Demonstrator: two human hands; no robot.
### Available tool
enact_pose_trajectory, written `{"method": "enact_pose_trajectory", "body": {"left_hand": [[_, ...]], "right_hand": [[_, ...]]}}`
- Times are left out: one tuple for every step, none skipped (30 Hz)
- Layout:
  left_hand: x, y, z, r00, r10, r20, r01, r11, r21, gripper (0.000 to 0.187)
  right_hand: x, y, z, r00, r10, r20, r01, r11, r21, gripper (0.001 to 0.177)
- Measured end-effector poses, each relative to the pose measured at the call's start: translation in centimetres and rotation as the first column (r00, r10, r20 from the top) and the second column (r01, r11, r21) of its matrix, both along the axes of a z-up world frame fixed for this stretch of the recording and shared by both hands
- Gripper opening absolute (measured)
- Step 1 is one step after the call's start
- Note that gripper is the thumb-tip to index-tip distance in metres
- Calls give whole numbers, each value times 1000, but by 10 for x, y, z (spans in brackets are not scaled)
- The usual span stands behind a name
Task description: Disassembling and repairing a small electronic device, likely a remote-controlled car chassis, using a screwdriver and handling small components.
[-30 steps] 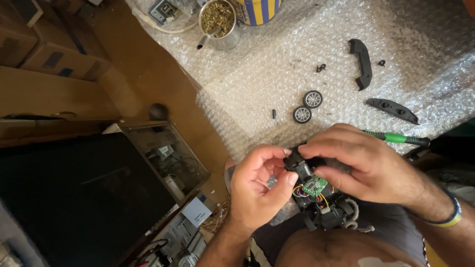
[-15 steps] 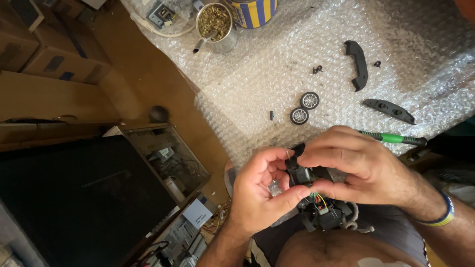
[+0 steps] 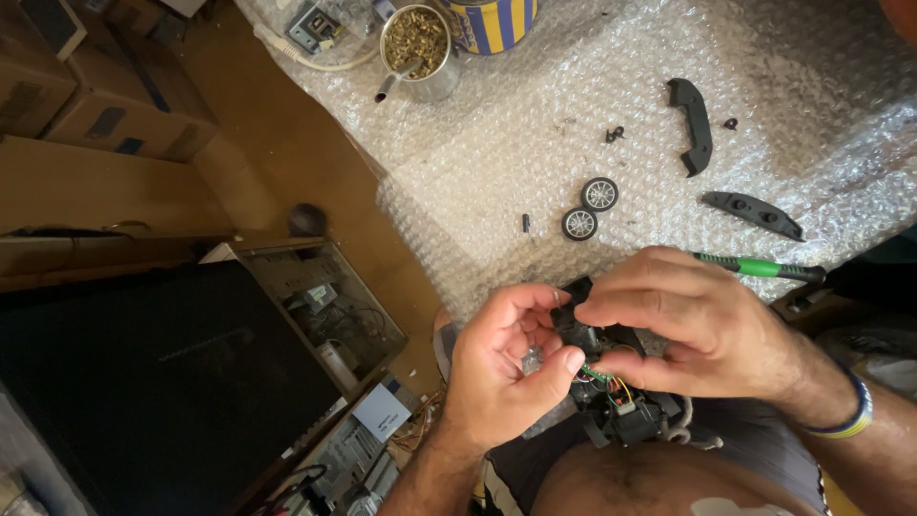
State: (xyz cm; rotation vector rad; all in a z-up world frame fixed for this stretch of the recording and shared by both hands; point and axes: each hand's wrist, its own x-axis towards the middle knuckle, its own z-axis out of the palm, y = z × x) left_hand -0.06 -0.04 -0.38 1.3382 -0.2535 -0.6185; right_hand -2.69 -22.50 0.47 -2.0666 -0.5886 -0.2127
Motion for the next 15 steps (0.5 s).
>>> {"method": "enact_pose_trajectory", "body": {"left_hand": [[0,0,0,1000,0,1,0,1000,0,42],[0,0,0,1000,-5,4,5,1000,6,42],[0,1,0,1000,-11,6,11,1000,12,42],[0,1,0,1000,-12,6,11,1000,12,42],[0,1,-1,1000,-13,14,13,1000,7,42],[0,1,-1,1000,-15,21,15,1000,2,42],[0,2,-2,1000,-15,21,15,1000,2,42],[1,3,-3,1000,-20,10,20,1000,-4,43],[1,4,-4,1000,-26,-1,26,1000,-10,44],[2,5,-4,1000,-26,-2,26,1000,-10,44],[3,5,-5,999,-44,-2,44,998,-44,42],[4,6,-5,998,-62,-3,61,995,-78,41],[5,6,-6,998,-62,-6,61,995,-76,41],[6,7,-8,996,-84,20,86,988,-125,37],[8,7,-9,993,-104,47,111,978,-175,33]], "right_hand": [[0,0,-1,1000,0,1,0,1000,0,41],[0,0,-1,1000,1,13,0,1000,-5,40],[-1,1,-2,1000,1,26,0,1000,-8,39],[-1,1,-2,1000,0,26,0,1000,-8,39],[-1,1,-2,999,1,47,-1,1000,-13,39],[-1,1,-2,998,3,68,-2,1000,-18,38],[0,1,-1,998,3,68,-2,1000,-18,38],[0,1,1,998,9,63,-7,999,-37,37],[0,2,2,998,14,58,-11,998,-55,36],[-1,1,3,998,14,57,-11,998,-55,36],[-2,0,4,997,22,71,-15,996,-89,43],[-3,0,4,996,30,84,-19,992,-124,50],[-5,-3,2,996,30,82,-20,992,-122,50],[-8,-6,0,995,-10,96,22,992,-125,48],[-10,-9,-2,993,-49,110,64,990,-130,46]]}}
